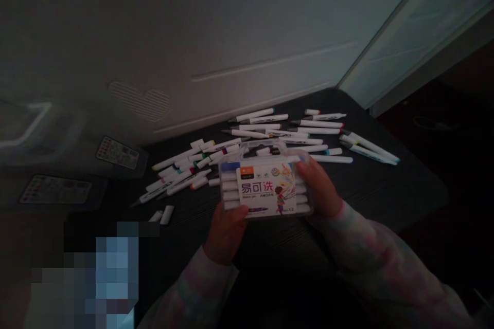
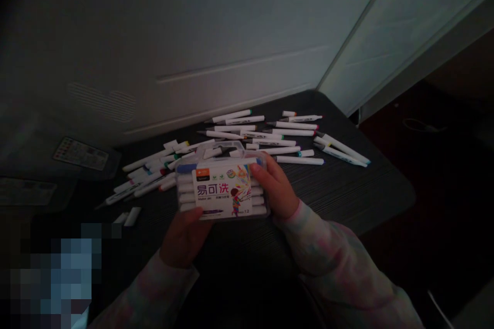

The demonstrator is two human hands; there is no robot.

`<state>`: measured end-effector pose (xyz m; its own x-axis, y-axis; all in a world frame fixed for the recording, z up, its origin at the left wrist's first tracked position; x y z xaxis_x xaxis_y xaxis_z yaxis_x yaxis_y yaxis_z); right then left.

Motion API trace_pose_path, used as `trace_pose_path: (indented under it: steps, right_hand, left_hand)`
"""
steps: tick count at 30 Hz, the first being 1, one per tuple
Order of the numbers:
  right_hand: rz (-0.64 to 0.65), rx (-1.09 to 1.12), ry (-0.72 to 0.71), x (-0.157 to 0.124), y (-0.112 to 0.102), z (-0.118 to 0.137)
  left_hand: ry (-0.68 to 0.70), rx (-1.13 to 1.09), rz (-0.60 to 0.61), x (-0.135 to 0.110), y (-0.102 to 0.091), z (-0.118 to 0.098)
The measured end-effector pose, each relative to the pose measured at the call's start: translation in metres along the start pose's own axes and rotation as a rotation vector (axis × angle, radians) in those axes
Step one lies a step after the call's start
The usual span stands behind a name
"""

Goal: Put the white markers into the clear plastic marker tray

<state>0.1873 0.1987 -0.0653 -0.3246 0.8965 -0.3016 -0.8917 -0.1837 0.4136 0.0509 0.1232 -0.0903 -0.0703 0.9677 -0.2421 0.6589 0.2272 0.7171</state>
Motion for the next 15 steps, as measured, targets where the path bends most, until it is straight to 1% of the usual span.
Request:
trace_pose_path:
  steps: [2, 5, 8, 12, 13, 15]
  right_hand:
    - [0.044, 0.001, -0.012, 0.002, 0.002, -0.001]
    - [0.156, 0.004, 0.018, 0.006, 0.009, -0.004]
    - [0.237, -0.043, 0.025, 0.006, 0.017, -0.006]
    - [0.266, -0.056, -0.012, 0.006, 0.019, -0.003]
    - [0.25, -0.05, -0.026, 0.007, 0.016, 0.0]
    - [0.154, -0.045, -0.074, 0.009, 0.003, 0.015]
  left_hand:
    - [0.011, -0.025, -0.039, 0.002, -0.003, -0.002]
    - [0.023, -0.067, -0.114, 0.005, -0.007, -0.006]
    - [0.031, -0.096, -0.119, 0.008, -0.012, -0.008]
    - [0.005, -0.062, -0.004, 0.013, -0.018, -0.004]
    - [-0.018, -0.036, 0.04, 0.014, -0.019, -0.002]
    - [-0.024, -0.002, 0.103, 0.017, -0.022, 0.001]
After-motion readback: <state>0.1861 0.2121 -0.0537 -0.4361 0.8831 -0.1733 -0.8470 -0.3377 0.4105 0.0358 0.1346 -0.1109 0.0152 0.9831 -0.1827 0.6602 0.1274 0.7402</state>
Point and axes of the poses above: each hand's wrist, its own x-axis towards the middle knuckle, its own y-axis out of the palm, z = x × y, the point moved 5 cm from there along x, towards the middle knuckle, and after that the axes turned 8 degrees about y, right-handed, at the moved point
